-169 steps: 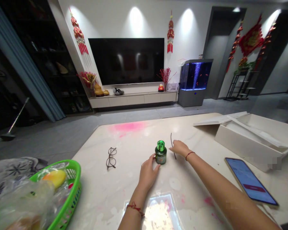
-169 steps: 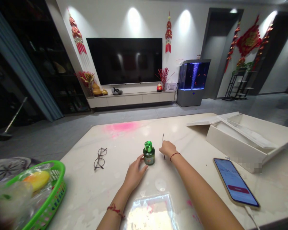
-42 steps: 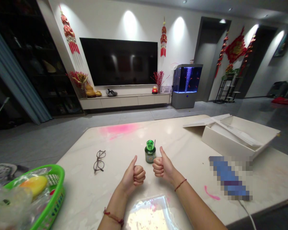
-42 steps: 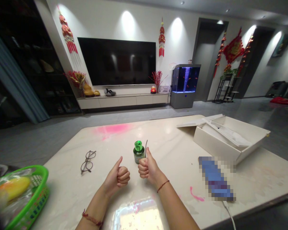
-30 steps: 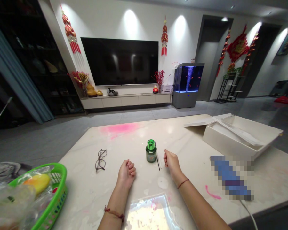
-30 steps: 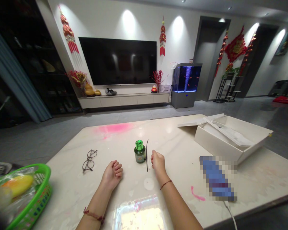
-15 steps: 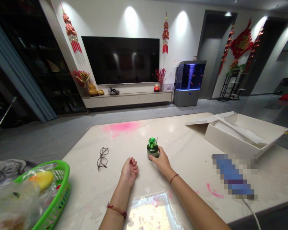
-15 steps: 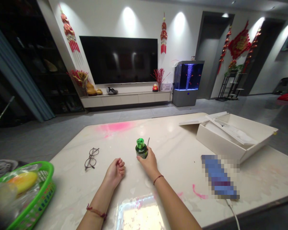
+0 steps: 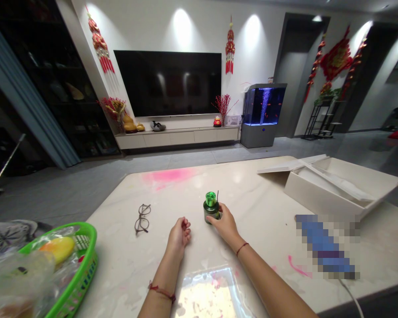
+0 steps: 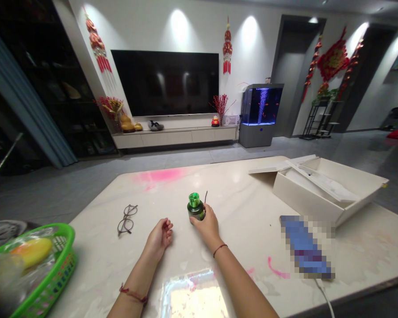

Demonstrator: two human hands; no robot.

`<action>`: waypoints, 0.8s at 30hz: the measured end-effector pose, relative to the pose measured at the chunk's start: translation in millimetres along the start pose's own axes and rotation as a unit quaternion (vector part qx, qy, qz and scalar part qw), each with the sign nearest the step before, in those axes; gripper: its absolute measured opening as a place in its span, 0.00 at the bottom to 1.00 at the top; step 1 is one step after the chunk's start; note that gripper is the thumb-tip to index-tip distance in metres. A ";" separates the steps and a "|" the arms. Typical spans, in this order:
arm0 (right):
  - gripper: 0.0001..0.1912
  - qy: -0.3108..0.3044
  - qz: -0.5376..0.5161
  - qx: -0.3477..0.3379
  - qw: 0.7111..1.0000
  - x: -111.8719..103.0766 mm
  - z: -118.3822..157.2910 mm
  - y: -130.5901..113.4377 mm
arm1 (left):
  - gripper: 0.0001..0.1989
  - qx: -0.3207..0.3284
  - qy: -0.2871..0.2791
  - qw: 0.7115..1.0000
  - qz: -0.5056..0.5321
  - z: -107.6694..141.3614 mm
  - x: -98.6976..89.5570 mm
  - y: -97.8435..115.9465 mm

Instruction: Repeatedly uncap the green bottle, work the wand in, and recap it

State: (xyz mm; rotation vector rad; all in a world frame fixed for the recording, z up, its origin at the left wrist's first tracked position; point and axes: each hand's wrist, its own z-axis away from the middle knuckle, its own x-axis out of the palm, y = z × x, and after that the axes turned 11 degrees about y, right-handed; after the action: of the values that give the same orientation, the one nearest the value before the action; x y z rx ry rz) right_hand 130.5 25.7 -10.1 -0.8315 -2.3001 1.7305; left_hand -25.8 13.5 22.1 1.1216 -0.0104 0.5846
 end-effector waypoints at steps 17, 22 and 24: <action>0.26 -0.081 0.022 -0.010 0.996 -19.9 12.9 -20.1 | 0.21 0.050 -0.166 0.983 -0.060 7.9 8.8 -8.0; 0.26 -0.103 0.024 -0.011 0.994 -26.0 16.1 -26.0 | 0.32 0.043 -0.226 0.972 -0.040 5.2 7.7 -8.0; 0.26 -0.116 0.023 -0.010 0.993 -27.1 16.3 -26.2 | 0.36 0.044 -0.230 0.971 -0.040 6.1 6.9 -6.4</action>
State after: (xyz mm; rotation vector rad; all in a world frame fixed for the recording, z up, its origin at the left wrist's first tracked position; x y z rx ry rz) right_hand 137.3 -6.5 14.3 -0.7260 -2.4651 1.9180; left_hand -15.4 9.4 21.6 1.3185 -0.3403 0.2455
